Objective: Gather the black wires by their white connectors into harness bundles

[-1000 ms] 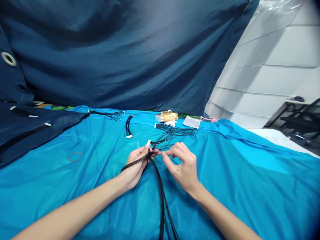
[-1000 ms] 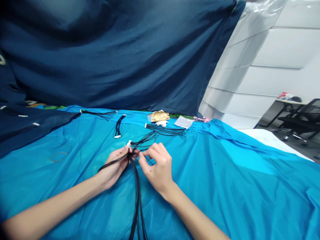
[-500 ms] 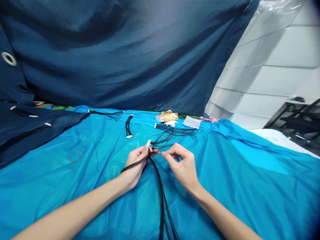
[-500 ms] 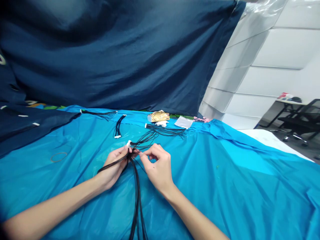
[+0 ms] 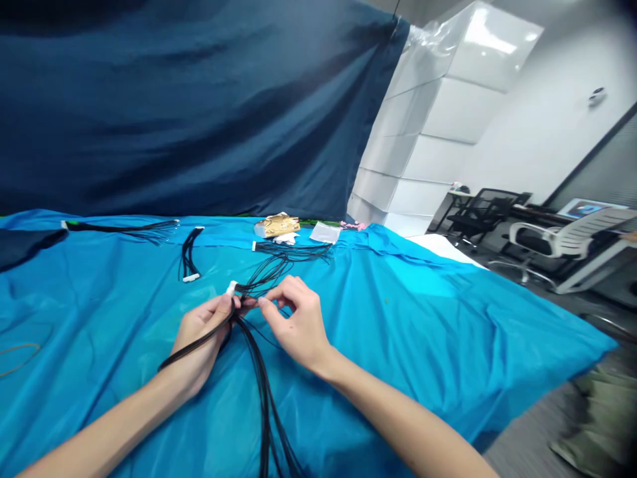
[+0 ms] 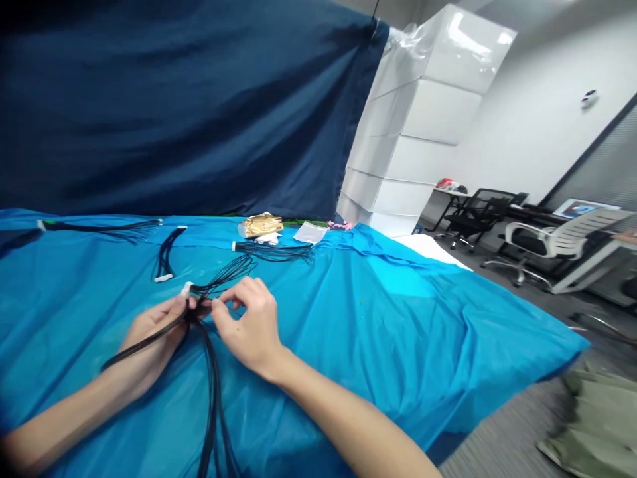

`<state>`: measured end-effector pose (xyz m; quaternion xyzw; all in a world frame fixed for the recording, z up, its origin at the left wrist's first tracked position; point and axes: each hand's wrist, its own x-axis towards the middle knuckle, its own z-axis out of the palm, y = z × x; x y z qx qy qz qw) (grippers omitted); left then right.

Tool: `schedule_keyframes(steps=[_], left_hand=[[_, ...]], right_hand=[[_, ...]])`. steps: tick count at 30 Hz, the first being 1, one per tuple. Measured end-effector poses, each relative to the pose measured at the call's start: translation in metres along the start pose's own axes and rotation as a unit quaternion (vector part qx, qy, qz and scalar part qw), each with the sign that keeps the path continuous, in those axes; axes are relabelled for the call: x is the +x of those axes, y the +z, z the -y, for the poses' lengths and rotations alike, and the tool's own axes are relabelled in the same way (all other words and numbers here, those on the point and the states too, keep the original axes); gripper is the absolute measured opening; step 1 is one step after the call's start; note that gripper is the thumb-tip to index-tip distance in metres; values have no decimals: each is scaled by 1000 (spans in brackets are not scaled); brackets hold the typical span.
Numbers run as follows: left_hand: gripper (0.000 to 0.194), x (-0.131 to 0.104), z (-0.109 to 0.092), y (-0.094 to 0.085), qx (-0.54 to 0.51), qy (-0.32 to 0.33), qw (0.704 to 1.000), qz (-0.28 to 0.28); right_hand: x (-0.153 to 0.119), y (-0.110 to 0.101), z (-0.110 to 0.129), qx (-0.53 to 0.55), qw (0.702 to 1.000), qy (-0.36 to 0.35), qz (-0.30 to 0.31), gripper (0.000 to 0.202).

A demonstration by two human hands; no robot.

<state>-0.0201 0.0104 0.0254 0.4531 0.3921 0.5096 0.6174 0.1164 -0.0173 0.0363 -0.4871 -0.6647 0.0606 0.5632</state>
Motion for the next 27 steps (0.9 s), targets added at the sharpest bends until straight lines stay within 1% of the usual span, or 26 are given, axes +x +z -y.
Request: schedule_keyframes(steps=[2, 4, 6, 9, 12, 14, 21, 27], left_hand=[[32, -2, 0, -1, 33, -7, 999, -7], [34, -3, 2, -1, 74, -16, 997, -6], [35, -3, 3, -2, 100, -24, 995, 6], [34, -3, 4, -2, 108, -26, 993, 30], [31, -2, 3, -2, 105, -16, 993, 53], [31, -3, 2, -2, 104, -17, 993, 57], [31, -6, 2, 0, 96, -40, 992, 64], [28, -5, 5, -4, 94, -33, 992, 77]], right_hand=[[-3, 0, -2, -105, 990, -99, -1, 15], [-4, 0, -4, -179, 970, -162, 8, 17], [-4, -1, -6, -212, 958, -193, 16, 18], [-2, -3, -7, -209, 953, -218, 40, 16], [0, -4, -8, -185, 954, -221, 80, 15], [0, -4, -9, -167, 958, -211, 96, 13], [-3, -2, -12, -129, 970, -183, 98, 12], [-5, -2, -11, -116, 976, -160, 95, 13]])
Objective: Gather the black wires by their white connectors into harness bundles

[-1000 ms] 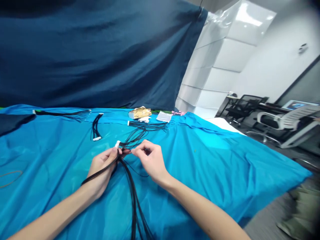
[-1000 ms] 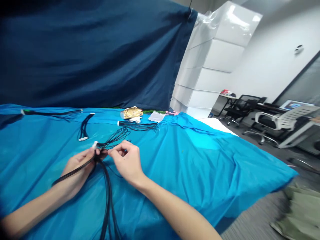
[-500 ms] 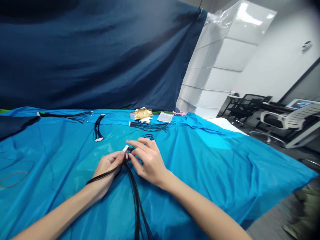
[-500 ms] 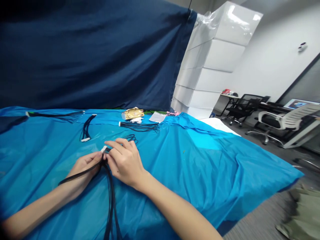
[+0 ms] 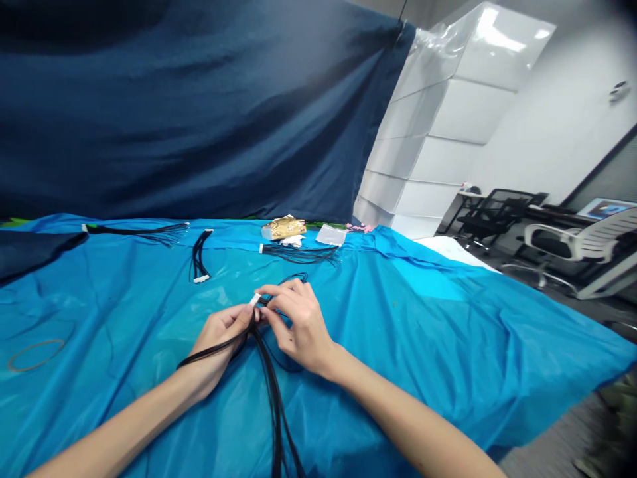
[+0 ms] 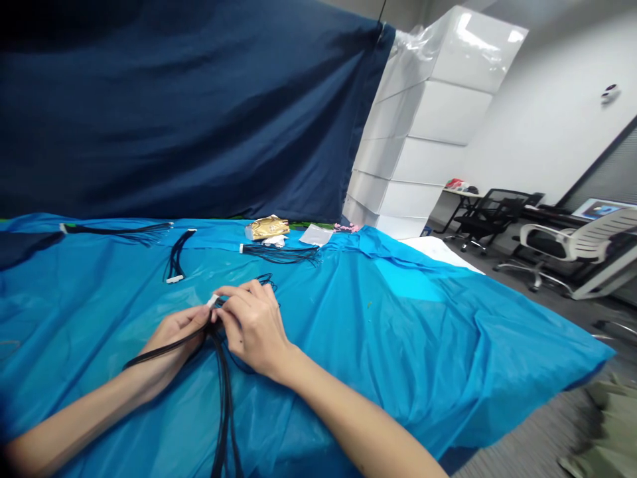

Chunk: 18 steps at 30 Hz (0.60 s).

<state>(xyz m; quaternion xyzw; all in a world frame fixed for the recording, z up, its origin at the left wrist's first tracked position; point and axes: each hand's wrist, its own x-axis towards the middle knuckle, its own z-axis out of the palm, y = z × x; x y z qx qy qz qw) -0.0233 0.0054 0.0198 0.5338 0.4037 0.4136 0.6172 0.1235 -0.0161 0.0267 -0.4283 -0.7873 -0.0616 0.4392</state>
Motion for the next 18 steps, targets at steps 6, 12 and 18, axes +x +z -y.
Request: schedule_keyframes(steps=[6, 12, 18], left_hand=[[23, 1, 1, 3, -109, -12, 993, 43], [19, 1, 1, 5, -191, -22, 978, 83], [17, 1, 3, 4, -216, -33, 971, 92]], right_hand=[[3, -2, 1, 43, 998, 34, 2, 10], [4, -4, 1, 64, 997, 39, 14, 12], [3, -4, 1, 74, 996, 53, 15, 14]])
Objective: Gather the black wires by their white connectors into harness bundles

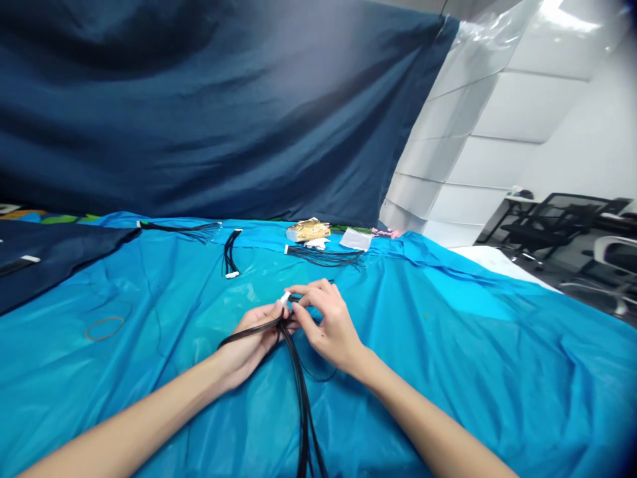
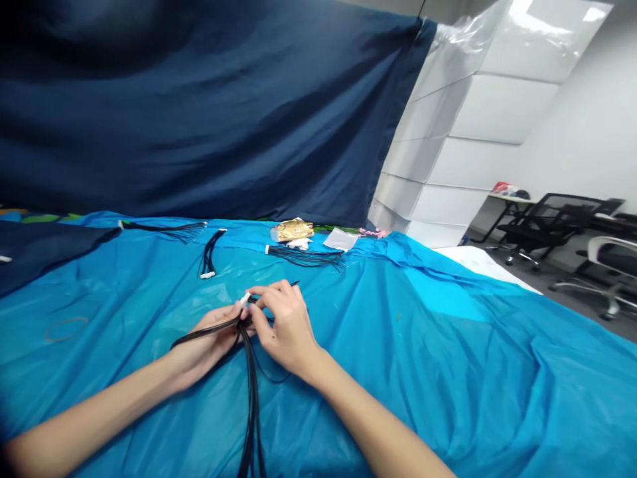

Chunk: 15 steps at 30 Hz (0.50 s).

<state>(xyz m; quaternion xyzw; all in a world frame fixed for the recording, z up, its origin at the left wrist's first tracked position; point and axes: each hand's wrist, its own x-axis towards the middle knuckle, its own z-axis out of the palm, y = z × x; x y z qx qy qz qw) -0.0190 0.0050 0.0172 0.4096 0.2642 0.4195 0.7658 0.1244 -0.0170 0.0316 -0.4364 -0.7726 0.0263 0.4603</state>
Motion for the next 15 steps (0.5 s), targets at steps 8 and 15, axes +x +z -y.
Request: schedule_keyframes(steps=[8, 15], left_hand=[[14, 0, 1, 1, -2, 1, 1000, -1], [15, -1, 1, 1, 3, 7, 1000, -6]], right_hand=[[0, 0, 1, 2, 1000, 2, -7, 14], [-2, 3, 2, -10, 1000, 0, -19, 14]])
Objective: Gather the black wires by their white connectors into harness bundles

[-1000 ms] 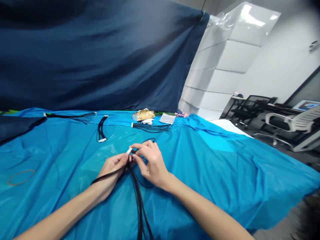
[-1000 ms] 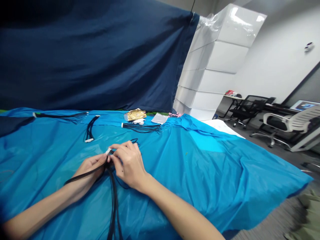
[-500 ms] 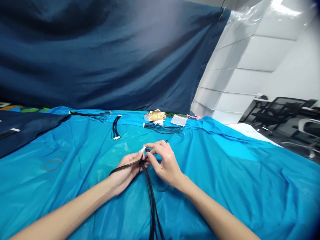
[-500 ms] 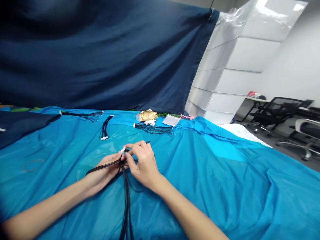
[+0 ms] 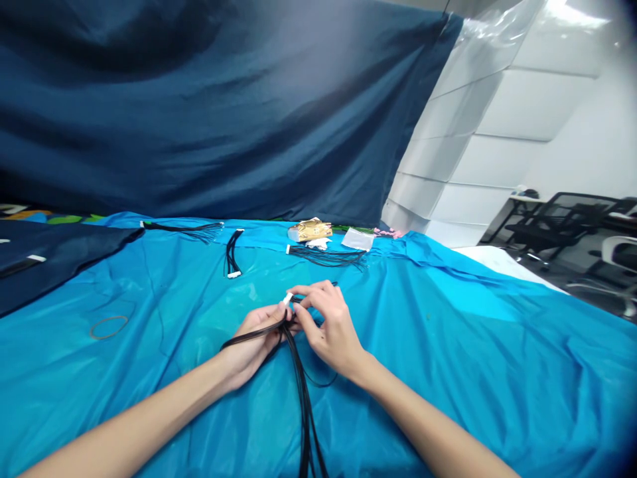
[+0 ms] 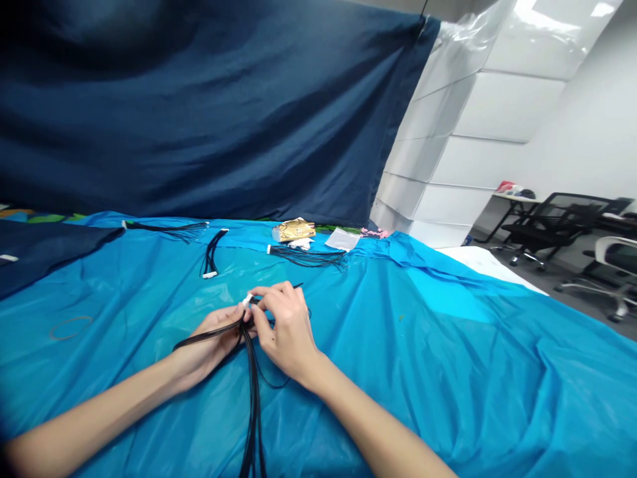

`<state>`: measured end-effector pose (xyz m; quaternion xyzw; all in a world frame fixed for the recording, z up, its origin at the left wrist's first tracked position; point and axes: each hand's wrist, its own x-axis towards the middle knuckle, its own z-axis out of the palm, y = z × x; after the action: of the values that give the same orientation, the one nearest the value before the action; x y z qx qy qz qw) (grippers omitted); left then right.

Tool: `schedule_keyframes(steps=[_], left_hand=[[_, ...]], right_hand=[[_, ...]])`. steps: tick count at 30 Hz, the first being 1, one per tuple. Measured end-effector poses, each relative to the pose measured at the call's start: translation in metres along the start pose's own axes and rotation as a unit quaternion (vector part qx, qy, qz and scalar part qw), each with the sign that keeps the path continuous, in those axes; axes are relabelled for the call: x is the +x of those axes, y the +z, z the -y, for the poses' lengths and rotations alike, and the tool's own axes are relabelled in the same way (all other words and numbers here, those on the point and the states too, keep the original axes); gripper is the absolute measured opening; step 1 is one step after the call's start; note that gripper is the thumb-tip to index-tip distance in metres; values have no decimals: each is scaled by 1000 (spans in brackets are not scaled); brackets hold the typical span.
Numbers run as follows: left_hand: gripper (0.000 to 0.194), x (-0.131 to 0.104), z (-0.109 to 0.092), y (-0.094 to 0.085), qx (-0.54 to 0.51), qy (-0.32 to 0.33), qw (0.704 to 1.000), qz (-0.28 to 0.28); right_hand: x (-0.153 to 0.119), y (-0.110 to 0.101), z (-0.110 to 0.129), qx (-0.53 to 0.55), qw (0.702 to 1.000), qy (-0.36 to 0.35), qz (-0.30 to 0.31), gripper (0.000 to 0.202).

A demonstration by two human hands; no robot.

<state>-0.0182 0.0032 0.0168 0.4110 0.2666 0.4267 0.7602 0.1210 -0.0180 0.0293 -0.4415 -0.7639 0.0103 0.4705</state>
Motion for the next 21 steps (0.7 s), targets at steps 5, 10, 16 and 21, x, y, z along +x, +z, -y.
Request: schedule_keyframes(steps=[5, 10, 16, 21], left_hand=[[13, 3, 0, -1, -32, 1, 999, -2], [12, 9, -8, -10, -74, 27, 996, -43], [21, 14, -31, -15, -95, 52, 987, -117], [19, 13, -36, -16, -111, 74, 985, -105]], right_hand=[[0, 2, -4, -26, 1000, -11, -2, 11], [2, -5, -7, -97, 991, -94, -17, 23], [5, -15, -11, -137, 979, -152, 23, 17], [9, -19, -23, -183, 971, -156, 1, 16]])
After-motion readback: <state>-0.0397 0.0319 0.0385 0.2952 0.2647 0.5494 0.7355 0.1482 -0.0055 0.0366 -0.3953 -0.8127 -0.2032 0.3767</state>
